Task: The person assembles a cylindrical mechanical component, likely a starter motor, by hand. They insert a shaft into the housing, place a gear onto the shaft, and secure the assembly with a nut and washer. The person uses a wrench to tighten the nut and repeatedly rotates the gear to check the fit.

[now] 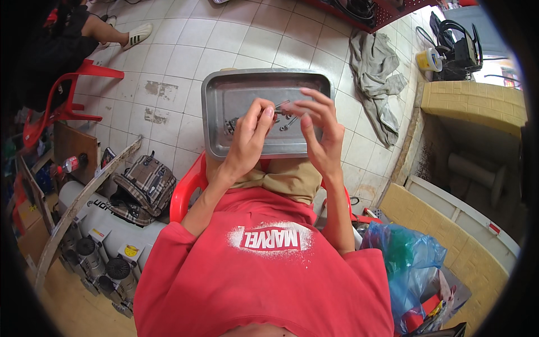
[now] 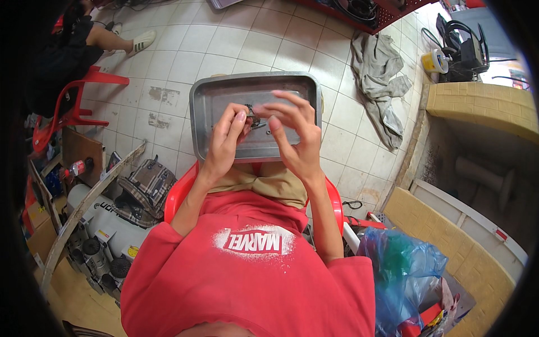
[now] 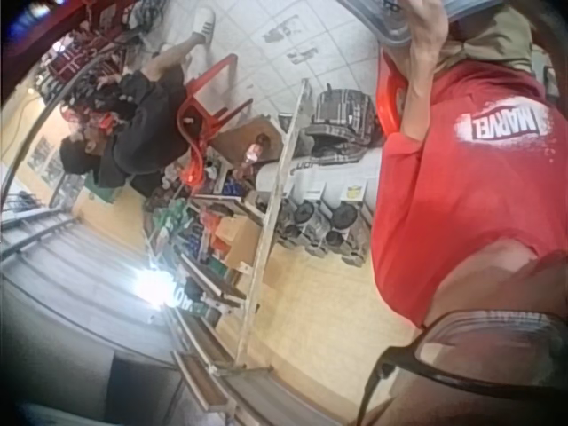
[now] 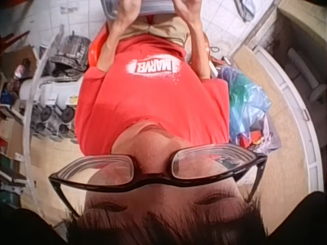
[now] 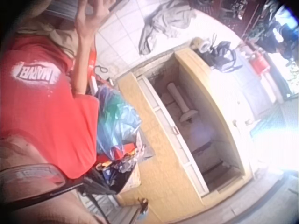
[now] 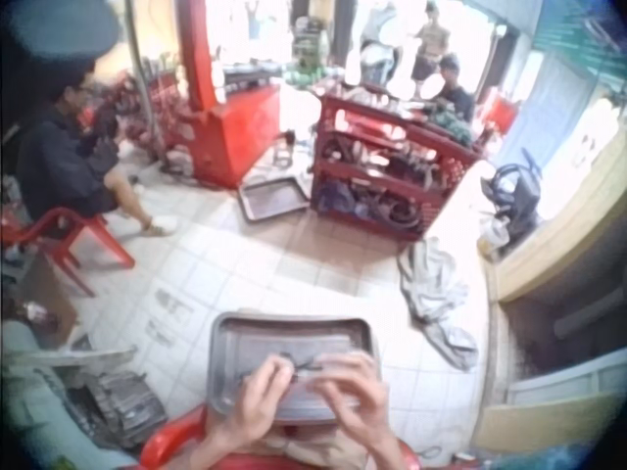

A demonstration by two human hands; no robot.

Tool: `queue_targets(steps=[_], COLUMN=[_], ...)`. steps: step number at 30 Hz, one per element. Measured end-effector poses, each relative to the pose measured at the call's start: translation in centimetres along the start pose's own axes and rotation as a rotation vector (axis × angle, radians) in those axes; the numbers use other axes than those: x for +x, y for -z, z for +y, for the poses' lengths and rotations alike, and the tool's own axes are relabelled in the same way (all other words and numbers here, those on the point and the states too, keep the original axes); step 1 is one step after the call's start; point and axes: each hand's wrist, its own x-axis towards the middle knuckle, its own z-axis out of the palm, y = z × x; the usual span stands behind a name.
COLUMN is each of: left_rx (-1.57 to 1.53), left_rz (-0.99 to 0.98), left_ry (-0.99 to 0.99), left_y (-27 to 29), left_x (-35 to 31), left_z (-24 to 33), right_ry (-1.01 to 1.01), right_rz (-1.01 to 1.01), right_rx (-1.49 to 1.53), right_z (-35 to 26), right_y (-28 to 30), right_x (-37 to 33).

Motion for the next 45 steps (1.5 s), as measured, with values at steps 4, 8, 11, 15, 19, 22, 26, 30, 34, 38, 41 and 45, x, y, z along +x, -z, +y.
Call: queue_targets(steps=[4,8,11,15,19,22,26,30,34,38,41,45], left_rx=[-0.016,-0.01,-0.01,-0.008,-0.01,-0.014,0.006,-0.02,-0.015,-0.023,-0.005,0.026], left_rz=[0.009,0.005,0.022,0.005,0.022,0.024,0.005,0.027,0.009,0.022,0.02,0.016], left_ry=[-0.009,-0.007,-0.009,-0.009,-0.029,-0.016,-0.008,-0.021,-0.016,-0.026,-0.027,-0.036], left_y=[0.1,0.0,0.1,0.3,0.2,0.3,0.5,0.4,0.6,0.6,0.8,0.7], left_x=[0.2,0.1,0.1,0.4,0.2,0.3,0.3,0.4,0.5,0.4,0.6,0.5], left_z=[-0.4,-0.4,-0.5,-0.5,-0.5,-0.6,-0.8,-1.4,-1.3,-1.5,-1.2,-1.4], right_ry=[-0.08,-0.105,0.043,-0.105,0.017,-0.018,-0.109,-0.087,-0.113,-0.028,-0.059,-0.123], right_rz=[-0.02,0.053,-0.089,0.054,-0.026,-0.061,0.072,-0.09,0.045,-0.083,-0.054,0.08], right_rx=[0.162,0.137,-0.007,0.191,0.019,0.13,0.185,0.144,0.223,0.026,0.16,0.107], right_z=[1.8,-0.1,1.0,1.6,0.4,1.9,0.9,1.6,1.0,1.3,2.7,0.3], right_y=[0.6,-0.5,0.7,0.2,-0.1,0.6,-0.3,0.3,-0.4,0.2,0.7,-0.6], right_x=[-1.5,-0.6,-0.6,-1.4,-0.2,-1.2,-0.7,-1.3,-1.1,-0.7,-2.0,-0.5])
